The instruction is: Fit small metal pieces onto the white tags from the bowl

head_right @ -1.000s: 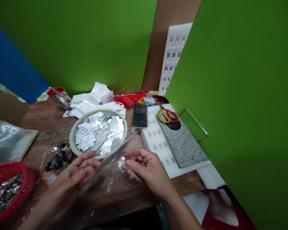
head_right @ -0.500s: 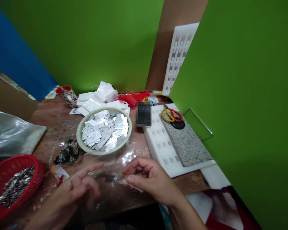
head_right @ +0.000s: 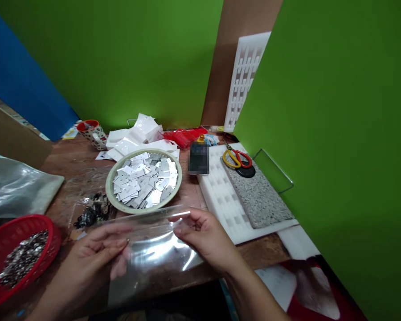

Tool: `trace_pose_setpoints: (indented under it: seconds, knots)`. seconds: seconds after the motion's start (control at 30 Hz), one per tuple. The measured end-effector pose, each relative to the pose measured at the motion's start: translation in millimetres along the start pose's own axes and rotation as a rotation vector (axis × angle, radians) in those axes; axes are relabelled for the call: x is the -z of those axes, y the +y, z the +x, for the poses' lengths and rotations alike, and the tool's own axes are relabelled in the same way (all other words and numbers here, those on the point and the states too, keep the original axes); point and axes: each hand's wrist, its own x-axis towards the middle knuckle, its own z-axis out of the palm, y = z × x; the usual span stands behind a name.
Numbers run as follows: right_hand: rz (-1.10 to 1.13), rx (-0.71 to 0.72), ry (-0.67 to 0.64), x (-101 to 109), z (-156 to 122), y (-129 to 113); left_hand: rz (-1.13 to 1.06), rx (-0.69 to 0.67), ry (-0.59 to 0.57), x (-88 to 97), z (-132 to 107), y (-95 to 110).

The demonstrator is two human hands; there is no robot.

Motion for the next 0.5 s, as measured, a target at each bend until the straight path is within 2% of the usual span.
trace_pose_setpoints:
  seconds: [0.1,0.2,0.27,0.4,0.5]
  knots:
    - [0.016,0.016,-0.01,1,3,-1,0.161,-0.166,-0.023,7.4,2,6]
    - [0.073,0.006,-0.052,4,4,-3,0.374,-0.368,-0.13,13.9,2,15]
    - [0.146,-0.04,-0.066,5,4,-6,0.445,-0.438,-0.181,17.4,2,19]
    - [0.283,-0.087,-0.103,7,3,-11,0.524,-0.549,-0.153,21.9,5,21]
    - [0.159,-0.08,-0.1,5,4,-10,0.537,-0.654,-0.195,22.9,8,20]
